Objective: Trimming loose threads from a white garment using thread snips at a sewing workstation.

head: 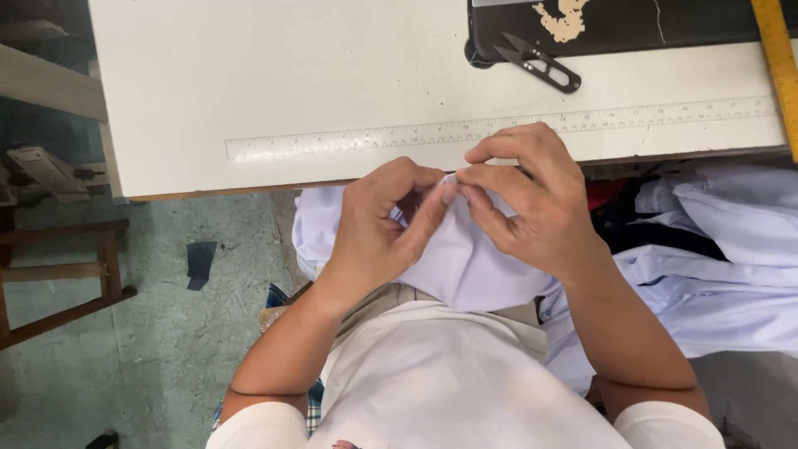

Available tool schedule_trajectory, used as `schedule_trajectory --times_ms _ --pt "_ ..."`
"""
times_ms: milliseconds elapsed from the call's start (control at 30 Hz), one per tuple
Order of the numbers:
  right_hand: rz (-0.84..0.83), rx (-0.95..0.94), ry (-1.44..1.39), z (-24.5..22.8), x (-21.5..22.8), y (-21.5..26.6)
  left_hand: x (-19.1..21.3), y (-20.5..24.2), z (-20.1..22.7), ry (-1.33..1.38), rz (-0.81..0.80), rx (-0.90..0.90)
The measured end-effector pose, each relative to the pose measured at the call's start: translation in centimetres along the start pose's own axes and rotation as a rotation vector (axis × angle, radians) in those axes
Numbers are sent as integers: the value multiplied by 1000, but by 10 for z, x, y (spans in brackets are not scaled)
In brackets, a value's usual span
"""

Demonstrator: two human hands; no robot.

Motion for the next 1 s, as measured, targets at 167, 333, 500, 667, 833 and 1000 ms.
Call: schedule_trajectory --times_ms 167,333,500,667,833,1000 --pt "132 -270 -358 -8 10 20 2 -2 1 44 -21 71" --pt "68 -263 -568 -12 11 34 2 -2 15 115 -83 17" --pt "29 -246 -439 -11 42 25 30 -7 28 38 -79 -339" --pt "-2 -73 -316 -1 11 32 29 2 12 -89 -27 -485" --pt "268 320 79 22 -14 53 13 45 -20 230 69 31" --pt "256 366 44 15 -26 56 -16 55 -27 625 -79 359"
Point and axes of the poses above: each hand's wrist, its own y-axis away from the middle knuckle, its own x-axis out of the back of the hand, z = x × y, the point moved 2 cm from there along -y, towards the middle knuckle, and after that the axes turned 9 degrees about -y, right-handed, at the moved point
